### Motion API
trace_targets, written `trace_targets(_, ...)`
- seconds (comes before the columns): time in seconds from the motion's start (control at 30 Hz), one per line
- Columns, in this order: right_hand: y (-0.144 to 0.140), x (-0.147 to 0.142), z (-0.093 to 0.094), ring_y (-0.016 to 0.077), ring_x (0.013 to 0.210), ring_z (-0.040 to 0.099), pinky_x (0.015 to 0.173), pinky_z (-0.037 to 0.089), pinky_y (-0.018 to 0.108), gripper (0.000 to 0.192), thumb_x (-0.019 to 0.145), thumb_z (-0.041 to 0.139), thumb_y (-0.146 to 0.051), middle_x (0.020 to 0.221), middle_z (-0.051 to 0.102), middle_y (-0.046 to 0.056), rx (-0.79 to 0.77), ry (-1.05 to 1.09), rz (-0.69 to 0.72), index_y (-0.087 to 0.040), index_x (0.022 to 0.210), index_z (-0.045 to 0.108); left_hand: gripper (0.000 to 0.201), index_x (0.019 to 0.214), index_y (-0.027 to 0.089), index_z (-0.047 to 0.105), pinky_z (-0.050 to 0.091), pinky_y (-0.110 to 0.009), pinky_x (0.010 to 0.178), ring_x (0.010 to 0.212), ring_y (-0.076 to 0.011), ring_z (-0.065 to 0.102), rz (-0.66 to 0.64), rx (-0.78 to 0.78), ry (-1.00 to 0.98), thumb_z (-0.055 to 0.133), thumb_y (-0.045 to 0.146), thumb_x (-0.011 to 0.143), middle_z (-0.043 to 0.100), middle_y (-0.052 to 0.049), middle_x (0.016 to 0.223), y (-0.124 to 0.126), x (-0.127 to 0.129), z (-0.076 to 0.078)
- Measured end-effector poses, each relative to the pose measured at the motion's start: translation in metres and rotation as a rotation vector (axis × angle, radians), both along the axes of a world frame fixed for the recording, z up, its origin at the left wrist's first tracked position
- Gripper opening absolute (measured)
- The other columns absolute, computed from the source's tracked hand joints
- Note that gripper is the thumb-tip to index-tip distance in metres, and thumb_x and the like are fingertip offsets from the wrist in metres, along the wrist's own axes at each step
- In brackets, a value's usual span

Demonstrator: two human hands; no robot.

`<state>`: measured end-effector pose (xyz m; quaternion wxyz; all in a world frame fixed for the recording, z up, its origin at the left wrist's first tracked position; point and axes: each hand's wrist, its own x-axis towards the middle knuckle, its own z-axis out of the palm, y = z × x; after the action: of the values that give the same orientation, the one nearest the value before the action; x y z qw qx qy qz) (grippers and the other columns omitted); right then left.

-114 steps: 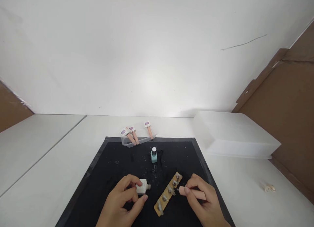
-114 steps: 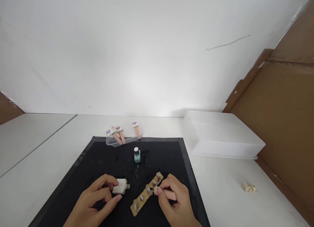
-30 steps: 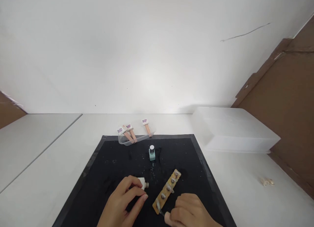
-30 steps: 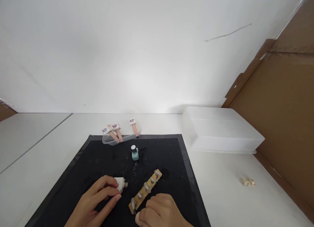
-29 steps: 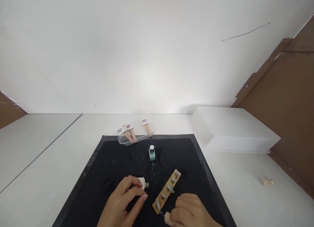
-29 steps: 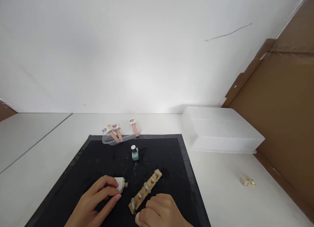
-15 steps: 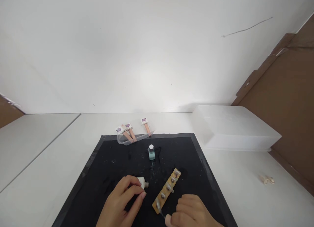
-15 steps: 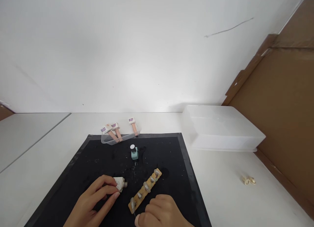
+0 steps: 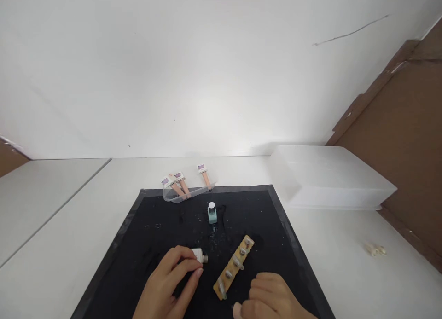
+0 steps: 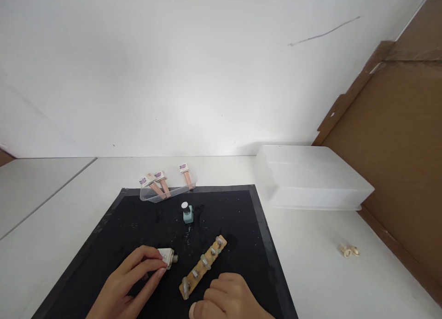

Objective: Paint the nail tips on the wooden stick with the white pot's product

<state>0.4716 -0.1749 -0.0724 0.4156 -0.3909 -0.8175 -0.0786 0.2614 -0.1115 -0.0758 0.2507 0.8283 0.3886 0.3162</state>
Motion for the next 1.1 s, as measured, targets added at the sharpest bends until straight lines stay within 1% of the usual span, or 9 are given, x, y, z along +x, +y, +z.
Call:
trace_targets(0.07,-0.0007,-0.0004,0.0009,0.0071,0.034,0.022,0.038,0.020,0.025,0.048,0.086,0.048,-0.002,0.035,0.035,-0.007,-0.006,0.017,-0.006,-0.018,0.042,0.041,0.012,0.085,0.024,0.063,0.048,-0.022,0.070,0.081,-0.0160,0.060,0.004,0.004,0.002,0.051,0.024,0.090,0.057,-0.004,0.088,0.0002,0.0003,0.0007)
trace_targets(0.13,-0.0012,-0.0004,0.0015,0.0069,0.033,0.026,0.038,0.022,0.025,0.044,0.087,0.049,-0.003,0.036,0.039,-0.007,-0.007,0.061,-0.013,-0.018,0.046,0.045,0.013,0.085,0.024,0.063,0.048,-0.021,0.068,0.080,-0.0157,0.060,0.008,0.006,0.009,0.051,0.024,0.090,0.057,-0.004,0.088,0.0002,0.0005,0.0019)
trace_targets(0.23,-0.0014,0.0005,0.0012,0.0071,0.033,0.034,0.039,0.027,0.024,0.033,0.091,0.049,-0.009,0.040,0.047,-0.006,-0.006,0.119,-0.007,-0.017,0.059,0.054,0.015,0.083,0.024,0.064,0.049,-0.019,0.065,0.079,-0.0154,0.060,0.013,0.002,0.020,0.050,0.026,0.090,0.057,-0.004,0.087,0.0000,0.0004,0.0033)
trace_targets(0.3,-0.0009,0.0014,0.0008,0.0075,0.033,0.034,0.038,0.026,0.024,0.030,0.093,0.048,-0.014,0.040,0.048,-0.007,0.005,0.125,0.008,-0.017,0.065,0.055,0.017,0.081,0.023,0.063,0.050,-0.018,0.066,0.079,-0.0156,0.061,0.019,0.000,0.028,0.050,0.026,0.090,0.057,-0.004,0.088,-0.0004,0.0000,0.0034)
trace_targets(0.43,-0.0003,0.0020,0.0025,0.0078,0.031,0.033,0.037,0.026,0.024,0.033,0.095,0.044,-0.014,0.039,0.047,-0.007,0.009,0.104,0.003,-0.018,0.063,0.053,0.022,0.072,0.022,0.059,0.050,-0.020,0.069,0.075,-0.0143,0.060,0.046,0.014,0.061,0.048,0.028,0.090,0.057,-0.004,0.089,-0.0010,-0.0007,0.0033)
trace_targets(0.6,-0.0026,0.0024,0.0012,0.0078,0.032,0.037,0.039,0.028,0.025,0.031,0.095,0.044,-0.015,0.041,0.048,-0.007,-0.011,0.096,-0.010,-0.018,0.066,0.053,0.027,0.065,0.021,0.052,0.049,-0.020,0.065,0.073,-0.0134,0.059,0.050,0.042,0.064,0.047,0.027,0.090,0.057,-0.004,0.088,-0.0008,-0.0003,0.0070)
trace_targets(0.73,-0.0029,0.0024,-0.0028,0.0078,0.032,0.039,0.039,0.028,0.025,0.026,0.096,0.044,-0.016,0.042,0.050,-0.007,-0.026,0.105,0.002,-0.017,0.072,0.054,0.027,0.065,0.021,0.053,0.047,-0.020,0.064,0.074,-0.0135,0.059,0.049,0.039,0.056,0.047,0.026,0.091,0.056,-0.004,0.088,-0.0009,0.0000,0.0086)
trace_targets(0.93,-0.0012,0.0022,0.0033,0.0084,0.032,0.043,0.039,0.032,0.024,0.036,0.101,0.035,-0.026,0.042,0.052,-0.005,-0.003,0.087,-0.001,-0.016,0.073,0.056,0.024,0.068,0.022,0.057,0.047,-0.021,0.063,0.070,-0.0138,0.059,0.068,0.056,0.082,0.048,0.028,0.090,0.057,-0.005,0.090,-0.0013,-0.0008,0.0059)
trace_targets(1.1,-0.0007,0.0041,0.0066,0.0089,0.034,0.047,0.040,0.036,0.023,0.036,0.101,0.033,-0.027,0.044,0.055,-0.003,-0.026,0.057,0.005,-0.015,0.077,0.058,0.021,0.074,0.022,0.060,0.048,-0.022,0.066,0.075,-0.0152,0.059,0.090,0.063,0.091,0.048,0.029,0.090,0.056,-0.006,0.093,-0.0014,-0.0011,0.0044)
